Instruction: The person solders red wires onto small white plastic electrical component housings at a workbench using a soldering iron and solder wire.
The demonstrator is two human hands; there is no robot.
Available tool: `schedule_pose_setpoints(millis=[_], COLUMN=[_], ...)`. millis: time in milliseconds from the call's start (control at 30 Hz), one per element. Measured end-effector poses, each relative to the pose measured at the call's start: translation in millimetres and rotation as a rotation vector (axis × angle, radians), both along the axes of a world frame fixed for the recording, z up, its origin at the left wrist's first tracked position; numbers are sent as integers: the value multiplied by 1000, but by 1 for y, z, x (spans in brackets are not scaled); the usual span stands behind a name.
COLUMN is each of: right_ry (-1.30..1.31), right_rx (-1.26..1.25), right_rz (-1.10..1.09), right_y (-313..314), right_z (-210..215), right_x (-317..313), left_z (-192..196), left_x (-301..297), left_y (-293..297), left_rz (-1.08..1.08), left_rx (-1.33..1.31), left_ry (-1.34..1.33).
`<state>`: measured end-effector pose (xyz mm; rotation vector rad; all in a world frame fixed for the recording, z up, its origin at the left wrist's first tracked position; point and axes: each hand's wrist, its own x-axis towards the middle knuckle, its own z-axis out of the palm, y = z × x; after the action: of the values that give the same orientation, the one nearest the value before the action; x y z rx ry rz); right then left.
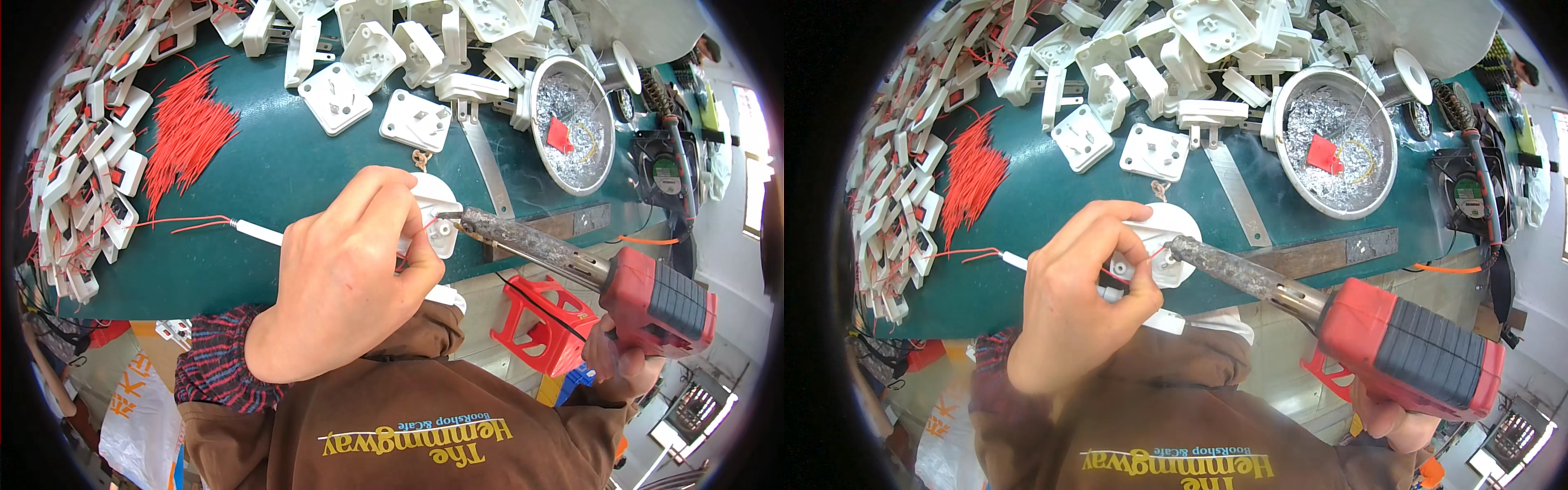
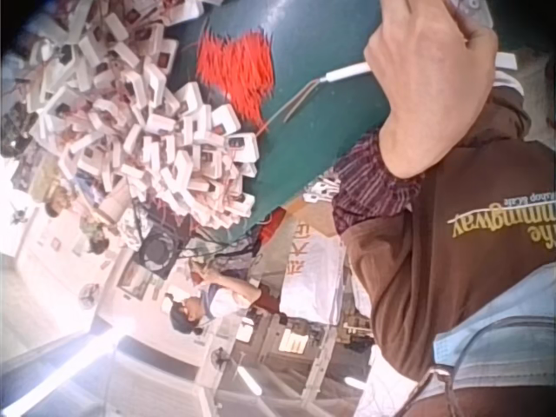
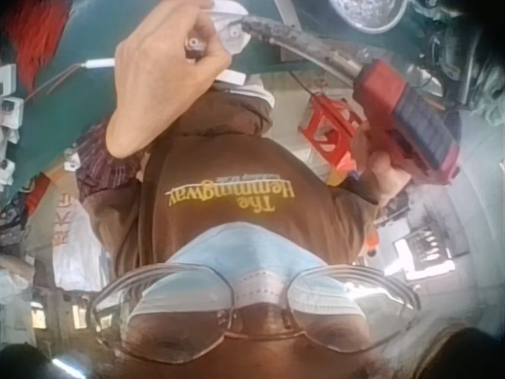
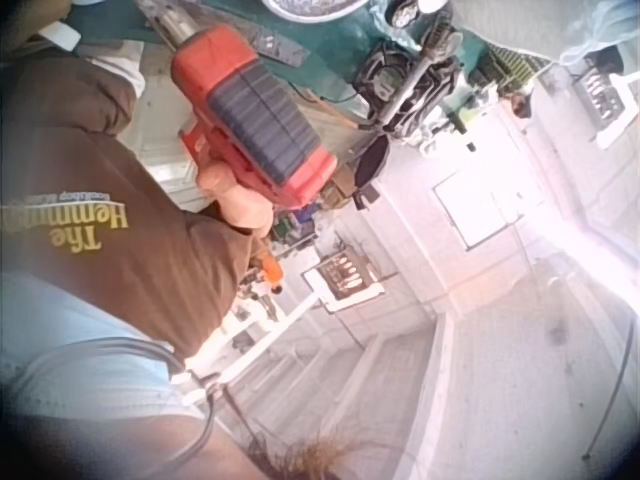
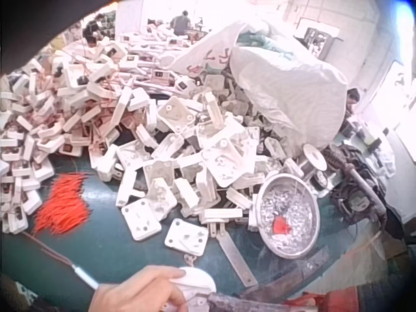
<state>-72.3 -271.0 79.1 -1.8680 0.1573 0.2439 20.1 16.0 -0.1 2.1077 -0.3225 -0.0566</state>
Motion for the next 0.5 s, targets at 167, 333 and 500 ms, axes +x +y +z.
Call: schedule_pose_setpoints(millis=[167,333,500], right_ry=[-5,-7,-6], right_rx=[103,227,345], right_rz=[1,4,2], right_y=[2,9,13], right_z=[0,1,2], right_x=[3,10,13], left_z=[0,-1,-1], left_x=[-1,-1,0], left_y=[-1,0,0], left_rz=[9,1,-3], left_rx=[-5,12,-5], left_ry=[-10,9,7])
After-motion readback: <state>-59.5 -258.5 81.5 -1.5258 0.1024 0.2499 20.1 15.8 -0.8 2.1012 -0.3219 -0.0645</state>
